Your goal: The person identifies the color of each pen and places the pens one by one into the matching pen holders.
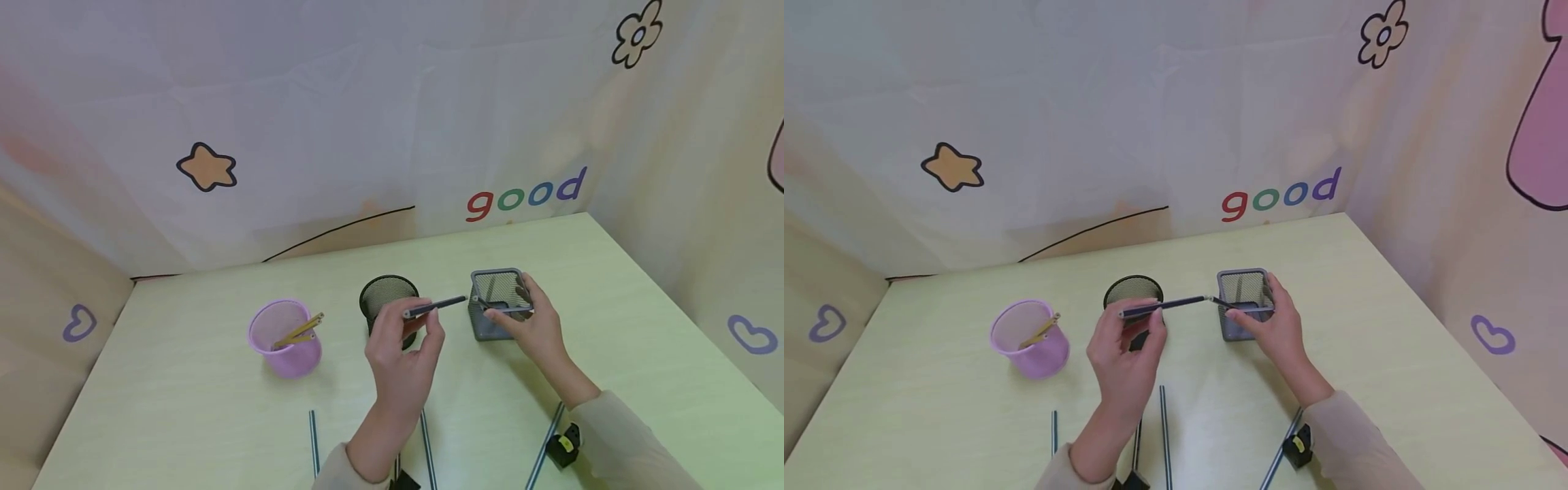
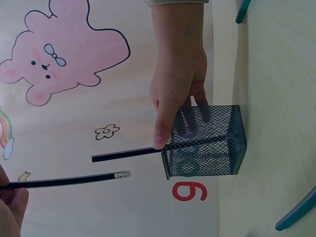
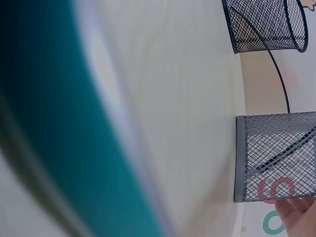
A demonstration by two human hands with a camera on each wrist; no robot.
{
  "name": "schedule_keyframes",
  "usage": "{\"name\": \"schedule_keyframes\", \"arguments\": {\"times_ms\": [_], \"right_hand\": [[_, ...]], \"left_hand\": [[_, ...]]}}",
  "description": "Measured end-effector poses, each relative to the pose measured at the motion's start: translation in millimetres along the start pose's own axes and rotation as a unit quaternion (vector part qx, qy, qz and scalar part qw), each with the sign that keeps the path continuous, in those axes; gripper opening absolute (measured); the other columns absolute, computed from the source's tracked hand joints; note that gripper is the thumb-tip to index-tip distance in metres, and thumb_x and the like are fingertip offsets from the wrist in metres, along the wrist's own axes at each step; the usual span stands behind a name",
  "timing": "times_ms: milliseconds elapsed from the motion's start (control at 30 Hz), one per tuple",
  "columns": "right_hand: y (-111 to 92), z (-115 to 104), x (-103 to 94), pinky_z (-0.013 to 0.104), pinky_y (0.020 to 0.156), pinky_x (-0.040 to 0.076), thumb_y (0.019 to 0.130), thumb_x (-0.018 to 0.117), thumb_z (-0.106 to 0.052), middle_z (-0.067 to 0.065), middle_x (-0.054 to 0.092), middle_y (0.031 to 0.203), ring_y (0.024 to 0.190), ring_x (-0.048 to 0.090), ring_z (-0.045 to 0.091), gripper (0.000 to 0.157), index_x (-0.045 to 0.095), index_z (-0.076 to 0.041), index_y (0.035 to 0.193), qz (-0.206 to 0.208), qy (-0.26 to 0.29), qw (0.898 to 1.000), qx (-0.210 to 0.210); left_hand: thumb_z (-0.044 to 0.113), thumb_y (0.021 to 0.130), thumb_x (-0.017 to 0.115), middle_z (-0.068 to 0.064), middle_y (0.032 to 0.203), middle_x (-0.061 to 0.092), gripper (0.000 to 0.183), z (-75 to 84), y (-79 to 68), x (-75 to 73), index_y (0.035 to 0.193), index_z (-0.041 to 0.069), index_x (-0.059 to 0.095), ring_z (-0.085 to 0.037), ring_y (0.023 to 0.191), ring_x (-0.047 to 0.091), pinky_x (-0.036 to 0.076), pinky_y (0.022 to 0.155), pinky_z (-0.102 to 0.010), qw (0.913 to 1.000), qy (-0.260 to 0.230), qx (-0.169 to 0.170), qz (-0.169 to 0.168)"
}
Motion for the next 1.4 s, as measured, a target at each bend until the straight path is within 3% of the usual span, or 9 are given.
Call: {"name": "schedule_keyframes", "arguments": {"times_ms": [200,433,733,900,1133,1400], "right_hand": [[0,-1,-0.5,0.053,0.103,0.041,0.08,0.077,-0.025,0.023,0.031,0.15,0.134,0.036,0.04,0.095,0.019,-0.001,0.15,-0.001,0.007,1.0,0.005],[0,-2,-0.9,0.053,0.102,0.041,0.079,0.078,-0.024,0.023,0.032,0.149,0.133,0.037,0.04,0.094,0.02,0.0,0.15,0.004,0.007,1.0,0.0],[-3,-2,-0.8,0.053,0.102,0.041,0.079,0.078,-0.021,0.023,0.032,0.15,0.133,0.037,0.041,0.093,0.02,0.0,0.15,0.008,0.014,1.0,-0.003],[-2,-2,0.6,0.053,0.103,0.041,0.08,0.077,-0.021,0.023,0.033,0.149,0.133,0.037,0.041,0.093,0.02,0.0,0.15,0.007,0.014,1.0,-0.004],[-2,0,0.1,0.054,0.103,0.04,0.08,0.077,-0.024,0.023,0.033,0.149,0.132,0.037,0.041,0.094,0.02,-0.001,0.15,0.009,0.008,1.0,-0.005],[-2,1,1.3,0.054,0.102,0.041,0.079,0.078,-0.024,0.023,0.034,0.148,0.132,0.038,0.041,0.093,0.02,0.0,0.149,0.009,0.01,1.0,-0.014]], "left_hand": [[-0.011,0.079,0.063,-0.017,0.085,0.061,0.016,-4.5,-1.6,6.2,0.094,-0.005,0.062,-0.024,0.073,0.063,0.058,0.067,-0.023,0.9999,-0.015,0.002,0.006],[-0.012,0.078,0.064,-0.016,0.086,0.062,0.017,-15.3,-6.5,15.2,0.093,-0.004,0.061,-0.025,0.077,0.062,0.058,0.068,-0.024,0.999,-0.029,-0.035,0.0],[-0.011,0.078,0.065,-0.016,0.088,0.062,0.018,-24.2,-21.5,24.6,0.094,-0.003,0.06,-0.025,0.079,0.063,0.058,0.068,-0.022,0.9979,-0.032,-0.051,-0.023],[-0.011,0.079,0.064,-0.015,0.088,0.061,0.017,-25.7,-23.3,29.6,0.094,-0.002,0.06,-0.024,0.08,0.064,0.057,0.069,-0.02,0.9975,-0.027,-0.053,-0.039],[-0.008,0.081,0.064,-0.015,0.088,0.062,0.014,-31.8,-27.6,36.6,0.094,-0.003,0.062,-0.025,0.082,0.066,0.056,0.07,-0.019,0.9941,-0.024,-0.084,-0.065],[-0.005,0.083,0.065,-0.015,0.086,0.065,0.012,-41.3,-32.7,41.8,0.094,-0.003,0.064,-0.023,0.079,0.068,0.056,0.067,-0.018,0.9923,-0.001,-0.085,-0.091]]}}
Point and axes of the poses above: each hand's wrist, its own y-axis towards the middle knuckle, its own x-axis out of the palm, z = x × y, the point moved 8 cm from there along y, towards the middle knuckle
